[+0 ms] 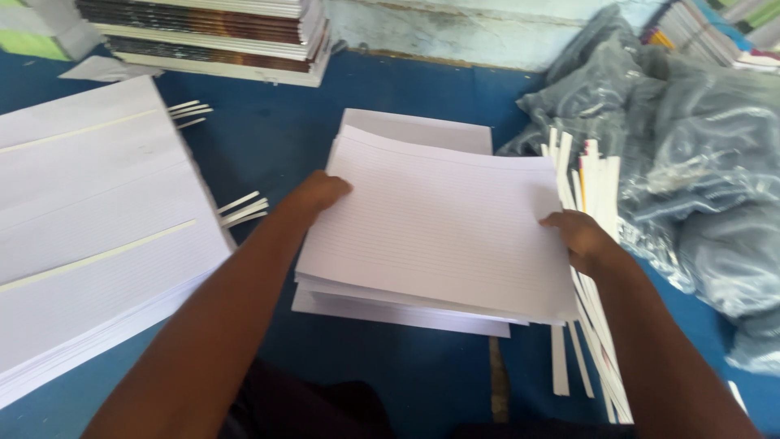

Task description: The person sits on the floor and repeatedly picks up, aligns, and stacks lined paper sheets. They also place thin white strips onto the stack and flip through the pages to check alignment.

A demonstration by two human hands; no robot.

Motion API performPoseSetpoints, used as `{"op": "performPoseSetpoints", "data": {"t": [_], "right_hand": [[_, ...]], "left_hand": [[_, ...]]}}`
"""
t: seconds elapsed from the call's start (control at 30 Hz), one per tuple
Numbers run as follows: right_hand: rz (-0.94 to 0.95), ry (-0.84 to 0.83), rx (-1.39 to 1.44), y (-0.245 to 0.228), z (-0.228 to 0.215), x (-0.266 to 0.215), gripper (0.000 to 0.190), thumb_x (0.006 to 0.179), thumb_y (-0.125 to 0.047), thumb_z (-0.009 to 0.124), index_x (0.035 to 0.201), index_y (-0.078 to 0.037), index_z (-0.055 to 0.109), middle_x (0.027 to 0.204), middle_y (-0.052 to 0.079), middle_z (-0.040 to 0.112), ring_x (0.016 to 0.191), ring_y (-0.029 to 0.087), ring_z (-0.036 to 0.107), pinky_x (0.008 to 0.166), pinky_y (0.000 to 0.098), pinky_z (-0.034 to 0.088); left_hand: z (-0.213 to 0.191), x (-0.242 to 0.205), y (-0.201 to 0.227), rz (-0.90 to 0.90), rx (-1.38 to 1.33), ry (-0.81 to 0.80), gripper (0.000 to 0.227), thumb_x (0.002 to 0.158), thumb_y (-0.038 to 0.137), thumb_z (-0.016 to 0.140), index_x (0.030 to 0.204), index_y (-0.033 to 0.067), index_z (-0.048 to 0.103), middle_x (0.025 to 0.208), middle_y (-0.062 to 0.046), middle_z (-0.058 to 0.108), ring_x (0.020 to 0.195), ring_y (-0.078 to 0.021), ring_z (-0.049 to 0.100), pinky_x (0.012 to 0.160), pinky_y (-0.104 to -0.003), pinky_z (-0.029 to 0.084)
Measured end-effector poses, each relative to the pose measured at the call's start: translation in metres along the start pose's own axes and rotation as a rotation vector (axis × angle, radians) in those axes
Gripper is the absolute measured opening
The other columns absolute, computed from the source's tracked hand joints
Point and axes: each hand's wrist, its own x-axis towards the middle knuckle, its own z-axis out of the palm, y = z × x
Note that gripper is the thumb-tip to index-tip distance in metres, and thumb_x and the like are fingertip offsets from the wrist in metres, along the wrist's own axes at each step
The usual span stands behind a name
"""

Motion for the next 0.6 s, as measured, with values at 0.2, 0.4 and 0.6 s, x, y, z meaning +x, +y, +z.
{"op": "performPoseSetpoints", "data": {"t": [0.2,0.4,0.6], "right_hand": [[0.010,-0.086,0.043,-0.007,-0.006,-0.012,0.057,0.092,-0.011,0.059,0.139,0.016,0.042,0.139,0.032,0.057,0.129,0.038,0.061,0.115,0.0433,0.042],[0.072,-0.086,0.052,-0.008,-0.013,-0.023,0.053,0.088,-0.020,0.066,0.133,0.006,0.057,0.122,0.020,0.067,0.114,0.030,0.064,0.105,0.0435,0.047],[0.131,-0.083,0.032,-0.011,-0.020,-0.018,0.056,0.082,-0.017,0.070,0.133,0.002,0.059,0.118,0.016,0.068,0.109,0.029,0.066,0.102,0.0466,0.046]], "left_hand": [[-0.012,-0.024,0.008,-0.042,-0.008,-0.015,0.062,0.093,0.026,0.066,0.141,-0.0105,0.051,0.133,-0.034,0.061,0.118,-0.0424,0.065,0.105,-0.049,0.046],[-0.030,-0.020,0.008,-0.076,-0.296,-0.172,0.068,0.092,0.017,0.068,0.144,-0.0166,0.039,0.141,-0.034,0.051,0.126,-0.0380,0.060,0.109,-0.038,0.047],[-0.037,-0.029,0.016,-0.083,-0.183,-0.143,0.049,0.089,0.010,0.071,0.129,-0.0132,0.056,0.125,-0.028,0.066,0.114,-0.0329,0.068,0.102,-0.037,0.052]]}}
